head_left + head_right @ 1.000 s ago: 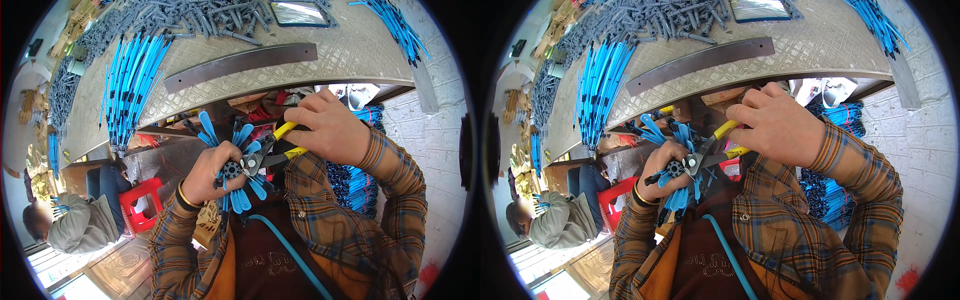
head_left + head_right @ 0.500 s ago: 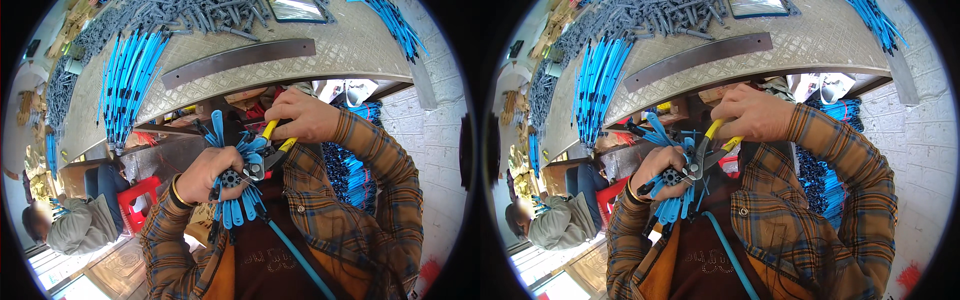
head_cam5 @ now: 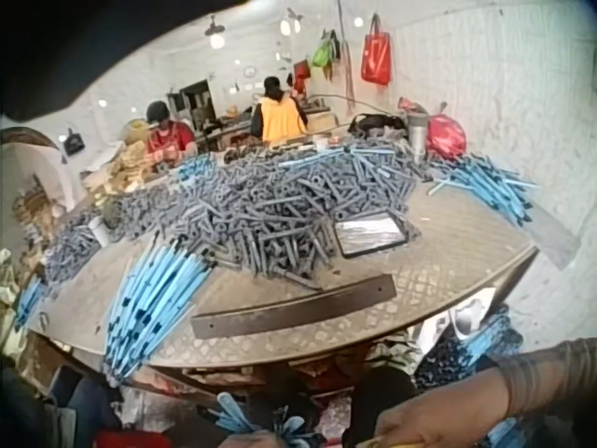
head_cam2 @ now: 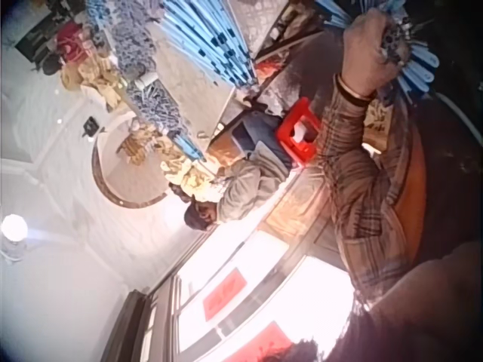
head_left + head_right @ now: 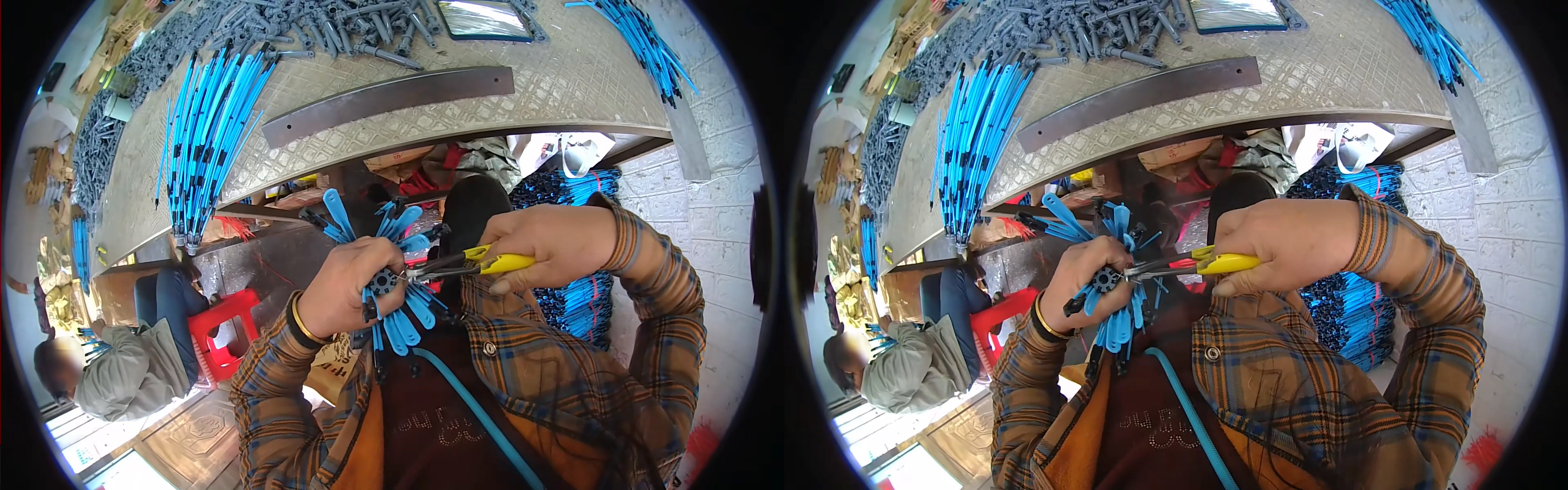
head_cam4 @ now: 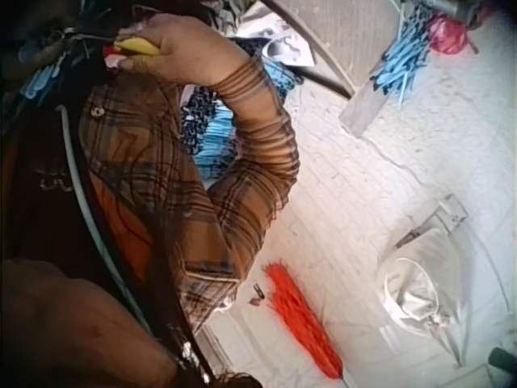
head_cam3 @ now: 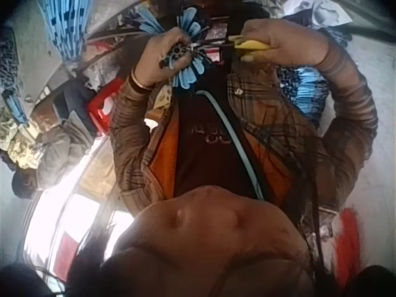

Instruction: The person aligns umbrella ribs on a fixture, attaches them around a plastic hub with wire, and tightens and cuts the wire using pliers.

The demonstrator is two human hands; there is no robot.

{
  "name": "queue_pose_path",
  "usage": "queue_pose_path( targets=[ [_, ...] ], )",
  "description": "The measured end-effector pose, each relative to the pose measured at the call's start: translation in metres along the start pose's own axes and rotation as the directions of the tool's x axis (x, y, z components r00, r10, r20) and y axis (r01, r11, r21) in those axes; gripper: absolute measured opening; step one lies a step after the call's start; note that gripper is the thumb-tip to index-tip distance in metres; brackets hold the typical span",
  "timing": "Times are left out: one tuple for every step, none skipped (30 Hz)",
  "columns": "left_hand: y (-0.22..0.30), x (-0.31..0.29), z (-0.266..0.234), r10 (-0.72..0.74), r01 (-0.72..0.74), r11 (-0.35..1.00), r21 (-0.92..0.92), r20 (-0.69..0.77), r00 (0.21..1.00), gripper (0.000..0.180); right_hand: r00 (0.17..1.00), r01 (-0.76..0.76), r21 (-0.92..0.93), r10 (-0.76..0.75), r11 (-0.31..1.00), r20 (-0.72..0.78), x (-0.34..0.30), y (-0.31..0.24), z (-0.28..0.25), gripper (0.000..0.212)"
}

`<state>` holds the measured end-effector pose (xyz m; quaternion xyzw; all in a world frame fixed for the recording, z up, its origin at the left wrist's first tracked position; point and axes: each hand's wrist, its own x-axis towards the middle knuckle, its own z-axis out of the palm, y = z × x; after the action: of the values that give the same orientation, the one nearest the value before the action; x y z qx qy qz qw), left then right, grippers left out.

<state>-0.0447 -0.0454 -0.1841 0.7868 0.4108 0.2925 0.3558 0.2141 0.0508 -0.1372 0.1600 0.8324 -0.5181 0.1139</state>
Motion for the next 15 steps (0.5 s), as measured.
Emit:
queue_pose_path(
  targets=[
    [0.0,0.001,0.0,0.0,0.0,1.0,-0.001,0.0,1.0,0.023,0.998,0.043,-0.055,-0.045,0.998,-0.039,-0.001,0.002,0.002,0.026],
    [0.001,0.002,0.0,-0.01,0.01,1.0,0.004,0.007,1.0,0.023,0.993,0.085,-0.111,-0.093,0.99,-0.075,-0.001,0.004,0.003,0.027],
    [0.002,0.003,-0.001,-0.021,0.021,1.0,0.009,0.014,1.0,0.023,0.993,0.085,-0.11,-0.093,0.99,-0.074,0.0,0.006,0.004,0.027],
    [0.002,0.004,-0.001,-0.032,0.032,0.999,0.014,0.02,0.999,0.023,0.988,0.111,-0.157,-0.126,0.981,-0.088,0.001,0.009,0.003,0.027],
    [0.001,0.005,-0.001,-0.031,0.031,0.999,0.014,0.021,0.999,0.023,0.982,0.135,-0.206,-0.158,0.969,-0.101,0.002,0.011,0.003,0.027],
    [-0.001,0.005,-0.002,-0.017,0.018,1.0,-0.015,0.046,0.999,0.024,0.975,0.158,-0.254,-0.191,0.954,-0.112,0.003,0.013,0.003,0.027],
    [-0.004,0.006,-0.004,-0.003,0.006,0.999,-0.044,0.07,0.998,0.024,0.975,0.158,-0.254,-0.191,0.954,-0.112,0.006,0.016,0.003,0.027],
    [-0.005,0.006,-0.005,0.013,-0.006,0.997,-0.074,0.094,0.996,0.025,0.983,0.157,-0.138,-0.168,0.978,-0.073,0.009,0.02,0.002,0.026],
    [-0.006,0.005,-0.007,0.013,-0.006,0.997,-0.074,0.093,0.996,0.025,0.988,0.148,-0.021,-0.148,0.989,-0.03,0.012,0.024,0.002,0.025],
    [-0.007,0.003,-0.009,-0.011,0.021,0.994,-0.107,0.098,0.995,0.026,0.991,0.134,0.096,-0.137,0.986,0.016,0.016,0.028,0.003,0.025],
    [-0.008,0.001,-0.011,-0.034,0.048,0.989,-0.14,0.103,0.994,0.028,0.99,0.137,0.096,-0.139,0.986,0.018,0.02,0.032,0.006,0.025],
    [-0.009,0.0,-0.012,-0.055,0.074,0.982,-0.173,0.108,0.993,0.029,0.983,0.18,0.16,-0.184,0.971,0.007,0.024,0.036,0.009,0.024],
    [-0.011,-0.002,-0.013,-0.057,0.075,0.982,-0.173,0.106,0.993,0.029,0.974,0.223,0.222,-0.227,0.949,-0.007,0.028,0.04,0.014,0.024],
    [-0.012,-0.003,-0.014,-0.068,0.087,0.971,-0.221,0.092,0.993,0.031,0.963,0.265,0.283,-0.269,0.922,-0.023,0.032,0.044,0.018,0.024],
    [-0.014,-0.005,-0.015,-0.081,0.099,0.958,-0.268,0.078,0.994,0.033,0.962,0.266,0.283,-0.272,0.921,-0.02,0.035,0.046,0.023,0.024]
  ],
)
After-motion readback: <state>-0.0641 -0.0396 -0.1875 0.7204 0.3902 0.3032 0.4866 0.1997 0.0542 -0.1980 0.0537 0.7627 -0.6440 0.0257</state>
